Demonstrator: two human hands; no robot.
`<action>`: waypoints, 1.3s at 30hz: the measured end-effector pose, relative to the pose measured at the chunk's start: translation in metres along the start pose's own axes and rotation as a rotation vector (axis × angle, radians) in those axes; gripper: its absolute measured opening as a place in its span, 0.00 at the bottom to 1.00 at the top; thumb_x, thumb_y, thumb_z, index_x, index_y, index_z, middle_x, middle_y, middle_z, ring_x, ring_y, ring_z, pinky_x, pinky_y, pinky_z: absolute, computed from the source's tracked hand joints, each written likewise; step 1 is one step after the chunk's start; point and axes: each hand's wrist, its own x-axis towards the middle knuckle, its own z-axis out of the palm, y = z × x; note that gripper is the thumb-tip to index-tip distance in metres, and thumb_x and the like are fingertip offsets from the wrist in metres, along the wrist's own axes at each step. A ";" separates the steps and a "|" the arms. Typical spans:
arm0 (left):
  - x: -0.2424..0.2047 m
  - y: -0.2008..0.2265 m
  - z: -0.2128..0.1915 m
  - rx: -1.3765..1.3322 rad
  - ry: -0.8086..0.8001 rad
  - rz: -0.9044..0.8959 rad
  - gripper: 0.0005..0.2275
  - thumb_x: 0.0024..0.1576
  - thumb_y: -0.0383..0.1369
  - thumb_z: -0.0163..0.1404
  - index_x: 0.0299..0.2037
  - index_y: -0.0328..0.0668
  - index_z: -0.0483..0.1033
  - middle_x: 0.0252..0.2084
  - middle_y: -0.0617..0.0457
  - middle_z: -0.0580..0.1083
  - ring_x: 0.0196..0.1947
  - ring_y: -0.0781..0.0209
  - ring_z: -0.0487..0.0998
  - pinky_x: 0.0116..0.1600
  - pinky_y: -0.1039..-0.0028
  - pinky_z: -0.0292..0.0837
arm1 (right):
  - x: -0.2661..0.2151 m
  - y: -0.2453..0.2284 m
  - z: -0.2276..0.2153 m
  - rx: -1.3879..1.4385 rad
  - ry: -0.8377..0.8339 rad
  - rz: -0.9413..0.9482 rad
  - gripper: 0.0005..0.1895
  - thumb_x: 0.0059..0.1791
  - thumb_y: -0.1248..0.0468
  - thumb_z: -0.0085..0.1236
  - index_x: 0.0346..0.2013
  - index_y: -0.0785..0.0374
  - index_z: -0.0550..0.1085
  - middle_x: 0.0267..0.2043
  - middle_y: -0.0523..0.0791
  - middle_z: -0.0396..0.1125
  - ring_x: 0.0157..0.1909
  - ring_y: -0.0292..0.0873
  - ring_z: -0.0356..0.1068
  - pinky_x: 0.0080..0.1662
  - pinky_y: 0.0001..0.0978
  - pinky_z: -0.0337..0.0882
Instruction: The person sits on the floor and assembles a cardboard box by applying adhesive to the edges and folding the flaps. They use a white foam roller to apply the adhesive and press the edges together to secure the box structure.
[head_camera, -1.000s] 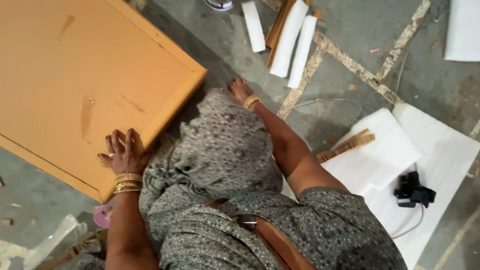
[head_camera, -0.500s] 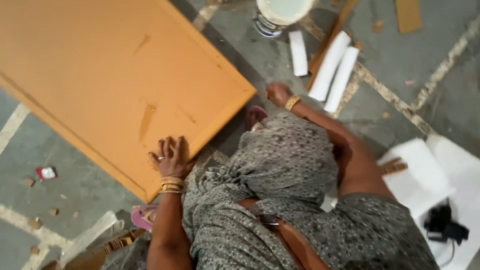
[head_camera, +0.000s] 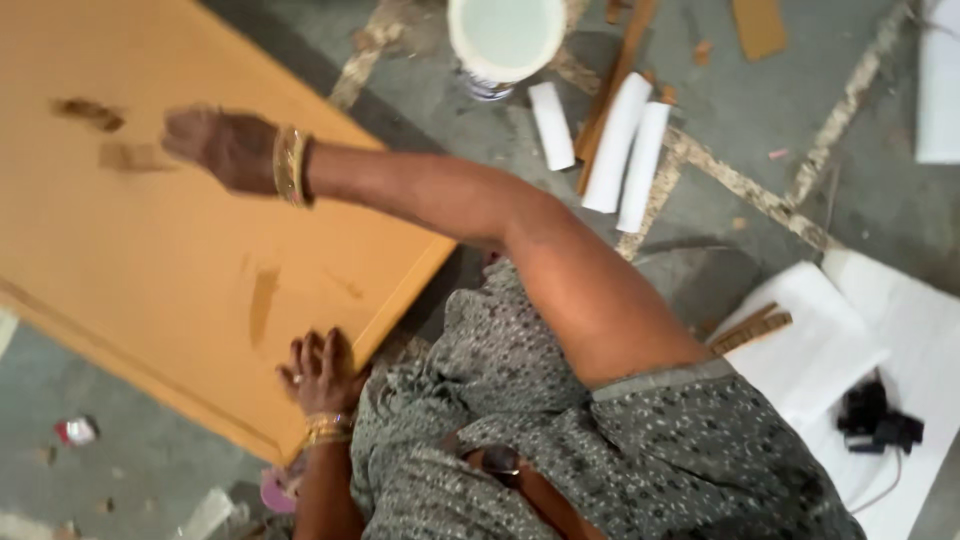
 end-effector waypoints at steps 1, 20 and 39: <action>-0.002 0.000 -0.002 -0.005 -0.022 -0.002 0.43 0.39 0.60 0.61 0.69 0.64 0.66 0.75 0.51 0.59 0.77 0.46 0.54 0.73 0.31 0.41 | -0.024 -0.002 -0.015 0.069 -0.247 0.091 0.13 0.53 0.68 0.51 0.53 0.61 0.70 0.57 0.50 0.67 0.59 0.51 0.70 0.60 0.40 0.73; 0.027 0.029 -0.010 0.185 -0.011 0.024 0.43 0.42 0.61 0.59 0.70 0.58 0.64 0.72 0.40 0.62 0.75 0.35 0.59 0.74 0.32 0.47 | -0.653 0.304 -0.194 -0.037 0.586 2.007 0.29 0.44 0.49 0.71 0.44 0.70 0.72 0.45 0.56 0.72 0.44 0.52 0.72 0.49 0.45 0.71; 0.044 0.050 -0.013 0.245 -0.092 -0.050 0.46 0.38 0.60 0.61 0.70 0.56 0.64 0.71 0.38 0.61 0.75 0.34 0.58 0.75 0.32 0.46 | -0.695 0.438 -0.212 -0.353 0.427 2.023 0.10 0.58 0.60 0.48 0.47 0.62 0.74 0.40 0.48 0.75 0.43 0.46 0.75 0.48 0.40 0.72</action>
